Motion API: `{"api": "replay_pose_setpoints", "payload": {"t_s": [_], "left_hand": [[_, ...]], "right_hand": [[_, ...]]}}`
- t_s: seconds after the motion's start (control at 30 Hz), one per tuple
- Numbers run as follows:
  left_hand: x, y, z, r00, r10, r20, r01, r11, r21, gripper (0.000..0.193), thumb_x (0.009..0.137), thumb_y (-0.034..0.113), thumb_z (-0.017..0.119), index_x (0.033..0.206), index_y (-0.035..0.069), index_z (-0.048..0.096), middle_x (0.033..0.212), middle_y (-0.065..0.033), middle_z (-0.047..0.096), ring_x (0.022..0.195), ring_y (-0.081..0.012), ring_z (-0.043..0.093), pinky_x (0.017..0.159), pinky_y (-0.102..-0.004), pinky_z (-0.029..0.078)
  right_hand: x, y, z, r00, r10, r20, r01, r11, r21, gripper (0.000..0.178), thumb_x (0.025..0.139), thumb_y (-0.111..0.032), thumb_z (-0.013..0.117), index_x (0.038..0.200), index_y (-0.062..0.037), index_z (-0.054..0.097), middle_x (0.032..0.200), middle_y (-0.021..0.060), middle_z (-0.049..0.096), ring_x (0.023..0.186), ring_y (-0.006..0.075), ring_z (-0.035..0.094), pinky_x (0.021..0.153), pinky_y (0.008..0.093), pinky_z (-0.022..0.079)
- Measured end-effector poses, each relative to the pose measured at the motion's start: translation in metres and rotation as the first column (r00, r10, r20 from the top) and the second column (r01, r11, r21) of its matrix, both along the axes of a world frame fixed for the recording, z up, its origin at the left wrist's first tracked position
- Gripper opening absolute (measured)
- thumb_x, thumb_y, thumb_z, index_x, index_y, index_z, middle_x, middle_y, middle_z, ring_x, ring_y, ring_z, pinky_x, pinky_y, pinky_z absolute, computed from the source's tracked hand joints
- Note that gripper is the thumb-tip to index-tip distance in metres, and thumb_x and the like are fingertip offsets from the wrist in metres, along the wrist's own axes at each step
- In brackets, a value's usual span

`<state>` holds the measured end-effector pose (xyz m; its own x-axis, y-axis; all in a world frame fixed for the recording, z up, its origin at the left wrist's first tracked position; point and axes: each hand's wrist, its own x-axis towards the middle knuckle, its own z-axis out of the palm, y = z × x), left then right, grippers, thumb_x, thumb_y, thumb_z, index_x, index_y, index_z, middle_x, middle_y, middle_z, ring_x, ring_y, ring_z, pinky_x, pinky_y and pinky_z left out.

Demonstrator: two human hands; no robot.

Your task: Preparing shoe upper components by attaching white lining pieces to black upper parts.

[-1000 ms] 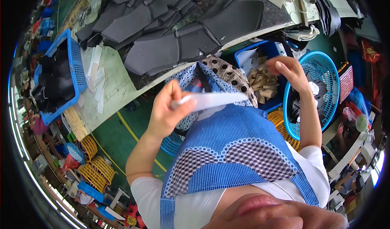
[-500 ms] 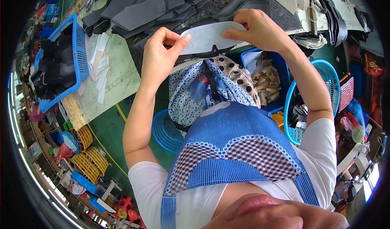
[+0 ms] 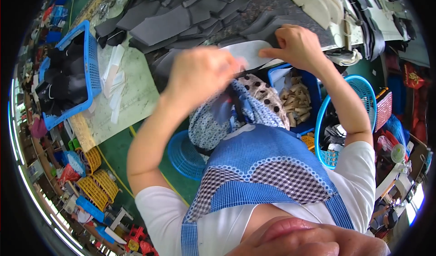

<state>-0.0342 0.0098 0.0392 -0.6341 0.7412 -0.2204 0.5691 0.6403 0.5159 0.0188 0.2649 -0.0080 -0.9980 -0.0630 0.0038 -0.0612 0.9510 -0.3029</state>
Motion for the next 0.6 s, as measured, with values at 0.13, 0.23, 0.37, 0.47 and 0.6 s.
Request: {"api": "replay_pose_setpoints", "payload": {"t_s": [0.13, 0.23, 0.37, 0.47, 0.6], "left_hand": [[-0.077, -0.011, -0.014, 0.829, 0.089, -0.552, 0.017, 0.983, 0.184, 0.036, 0.085, 0.025, 0.070, 0.116, 0.008, 0.064, 0.118, -0.0143, 0.065, 0.111, -0.0325, 0.061, 0.096, -0.0400, 0.047], [-0.104, -0.024, -0.016, 0.915, -0.021, -0.403, 0.058, 0.995, 0.081, 0.036, 0.088, 0.026, 0.068, 0.118, 0.007, 0.063, 0.120, -0.0155, 0.065, 0.114, -0.0349, 0.060, 0.098, -0.0411, 0.046], [-0.094, -0.002, 0.023, 0.900, 0.175, -0.398, -0.172, 0.984, 0.046, 0.030, 0.095, 0.013, 0.057, 0.124, 0.009, 0.062, 0.119, -0.0129, 0.067, 0.107, -0.0327, 0.065, 0.086, -0.0366, 0.053], [-0.059, 0.007, 0.029, 0.589, 0.161, -0.792, 0.231, 0.905, 0.357, 0.027, 0.090, 0.002, 0.058, 0.115, 0.007, 0.067, 0.110, -0.0097, 0.071, 0.088, -0.0293, 0.071, 0.072, -0.0353, 0.056], [0.028, 0.000, -0.026, 0.656, -0.232, -0.718, 0.256, 0.964, -0.077, 0.033, 0.086, 0.009, 0.058, 0.118, 0.004, 0.066, 0.123, -0.0110, 0.066, 0.107, -0.0252, 0.067, 0.089, -0.0344, 0.055]], "right_hand": [[-0.011, 0.022, 0.008, 0.993, -0.013, 0.121, 0.069, 0.879, -0.472, 0.043, 0.083, -0.042, 0.074, 0.071, -0.0029, 0.060, 0.061, 0.0057, 0.053, 0.057, 0.0179, 0.052, 0.054, 0.0319, 0.040], [-0.020, 0.085, -0.012, 0.844, -0.326, -0.425, 0.187, 0.922, -0.338, 0.029, 0.083, -0.033, 0.074, 0.089, -0.0049, 0.070, 0.079, 0.0084, 0.067, 0.069, 0.0249, 0.063, 0.064, 0.0338, 0.051], [-0.021, 0.110, -0.040, 0.663, -0.130, -0.737, 0.276, 0.958, 0.079, 0.028, 0.083, -0.027, 0.073, 0.099, -0.0039, 0.067, 0.092, 0.0113, 0.066, 0.080, 0.0250, 0.065, 0.072, 0.0342, 0.052], [-0.026, 0.127, -0.052, 0.694, -0.288, -0.659, 0.240, 0.957, -0.166, 0.029, 0.083, -0.025, 0.074, 0.099, -0.0030, 0.066, 0.092, 0.0122, 0.065, 0.081, 0.0262, 0.064, 0.074, 0.0354, 0.052], [-0.032, 0.125, -0.049, 0.769, -0.364, -0.525, 0.213, 0.921, -0.327, 0.023, 0.085, -0.022, 0.072, 0.096, -0.0030, 0.066, 0.088, 0.0135, 0.065, 0.079, 0.0301, 0.064, 0.073, 0.0372, 0.052]]}}
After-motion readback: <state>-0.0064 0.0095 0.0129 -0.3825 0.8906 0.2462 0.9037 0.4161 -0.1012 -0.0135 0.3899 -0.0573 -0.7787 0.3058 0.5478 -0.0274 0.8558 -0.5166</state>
